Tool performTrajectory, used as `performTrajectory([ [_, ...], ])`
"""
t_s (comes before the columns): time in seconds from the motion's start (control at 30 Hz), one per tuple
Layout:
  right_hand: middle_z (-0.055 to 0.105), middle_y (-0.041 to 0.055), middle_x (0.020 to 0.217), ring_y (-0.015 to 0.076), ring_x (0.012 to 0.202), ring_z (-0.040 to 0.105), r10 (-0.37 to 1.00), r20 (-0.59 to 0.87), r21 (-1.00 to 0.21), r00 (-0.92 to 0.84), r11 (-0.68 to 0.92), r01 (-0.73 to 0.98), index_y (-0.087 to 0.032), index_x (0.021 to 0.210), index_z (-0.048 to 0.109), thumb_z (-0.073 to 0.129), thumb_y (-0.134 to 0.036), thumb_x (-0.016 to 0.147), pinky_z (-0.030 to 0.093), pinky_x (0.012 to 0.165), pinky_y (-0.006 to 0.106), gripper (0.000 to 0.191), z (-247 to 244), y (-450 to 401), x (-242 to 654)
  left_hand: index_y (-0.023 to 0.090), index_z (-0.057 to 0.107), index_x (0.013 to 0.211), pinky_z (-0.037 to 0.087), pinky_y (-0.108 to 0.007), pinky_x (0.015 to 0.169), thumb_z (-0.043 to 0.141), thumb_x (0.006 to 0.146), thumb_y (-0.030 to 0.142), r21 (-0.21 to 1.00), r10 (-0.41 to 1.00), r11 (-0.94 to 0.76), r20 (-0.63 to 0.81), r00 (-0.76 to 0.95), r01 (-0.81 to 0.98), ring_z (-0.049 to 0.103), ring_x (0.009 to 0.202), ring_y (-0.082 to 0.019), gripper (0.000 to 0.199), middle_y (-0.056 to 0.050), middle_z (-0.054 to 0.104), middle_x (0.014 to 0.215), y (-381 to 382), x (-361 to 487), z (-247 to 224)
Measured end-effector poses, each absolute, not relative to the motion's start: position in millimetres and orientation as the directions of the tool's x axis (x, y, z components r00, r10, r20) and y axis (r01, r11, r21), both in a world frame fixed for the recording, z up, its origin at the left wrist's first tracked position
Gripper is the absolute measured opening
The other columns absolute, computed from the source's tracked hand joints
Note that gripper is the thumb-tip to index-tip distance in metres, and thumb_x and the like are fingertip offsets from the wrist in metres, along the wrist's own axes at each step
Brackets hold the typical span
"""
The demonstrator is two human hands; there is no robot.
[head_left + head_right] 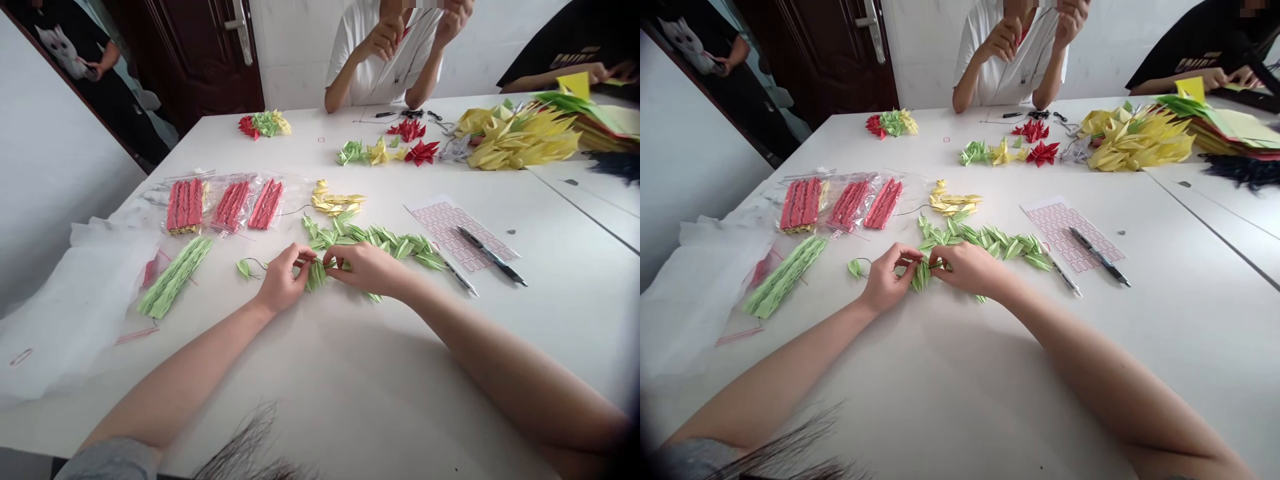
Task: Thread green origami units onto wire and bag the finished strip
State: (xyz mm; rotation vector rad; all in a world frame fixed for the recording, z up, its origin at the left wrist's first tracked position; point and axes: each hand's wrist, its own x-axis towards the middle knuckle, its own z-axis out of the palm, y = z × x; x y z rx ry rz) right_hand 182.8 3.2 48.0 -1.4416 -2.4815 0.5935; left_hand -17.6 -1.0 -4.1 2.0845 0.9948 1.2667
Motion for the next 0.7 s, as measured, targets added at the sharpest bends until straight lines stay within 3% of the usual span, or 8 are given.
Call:
performTrajectory([
  [0.2,0.072,0.0014,0.078,0.0167,0.066,0.06,0.929,0.015,-0.29,-0.369,0.357,0.888,-0.021,0.09,0.067,0.058,-0.023,0.086,0.029,0.055,0.025,0.011,42,1,175,0.021,0.057,0.098,0.055,-0.024,0.07,0.054,0.089,0.008,0.485,0.642,-0.748,0.701,0.309,0.453,0.065,0.075,-0.013,0.016,-0.002,0.066,0.087,-2,-18,-4],
  [0.3,0.072,0.0019,0.074,0.0169,0.062,0.058,0.942,0.108,-0.199,-0.317,0.333,0.922,-0.02,0.09,0.067,0.054,-0.027,0.09,0.024,0.053,0.027,0.015,34,-1,171,0.022,0.056,0.1,0.055,-0.024,0.072,0.054,0.089,0.007,0.454,0.59,-0.799,0.718,0.369,0.394,0.064,0.074,-0.012,0.019,-0.002,0.064,0.091,-6,-16,-3],
  [0.43,0.07,0.0023,0.067,0.0166,0.056,0.056,0.93,0.231,-0.155,-0.287,0.326,0.933,-0.019,0.085,0.067,0.053,-0.03,0.09,0.022,0.053,0.027,0.02,24,-5,167,0.022,0.053,0.1,0.054,-0.023,0.068,0.062,0.087,0.013,0.61,0.71,-0.703,0.638,0.298,0.366,0.063,0.066,-0.009,0.018,0.0,0.06,0.09,-11,-11,-2],
  [0.53,0.071,0.0027,0.067,0.0162,0.054,0.055,0.908,0.303,-0.174,-0.29,0.352,0.92,-0.018,0.081,0.067,0.052,-0.03,0.09,0.022,0.053,0.027,0.021,19,-6,166,0.022,0.049,0.105,0.054,-0.024,0.063,0.072,0.082,0.024,0.77,0.851,-0.526,0.486,0.201,0.361,0.063,0.064,-0.009,0.033,-0.001,0.058,0.093,-13,-8,0],
  [0.7,0.073,0.0037,0.072,0.0162,0.055,0.057,0.903,0.297,-0.249,-0.311,0.388,0.887,-0.019,0.085,0.068,0.05,-0.03,0.092,0.023,0.051,0.027,0.022,17,-5,168,0.021,0.048,0.108,0.058,-0.028,0.073,0.07,0.082,0.028,0.888,0.934,-0.351,0.308,0.183,0.297,0.067,0.077,-0.013,0.035,-0.005,0.061,0.1,-12,-7,1],
])
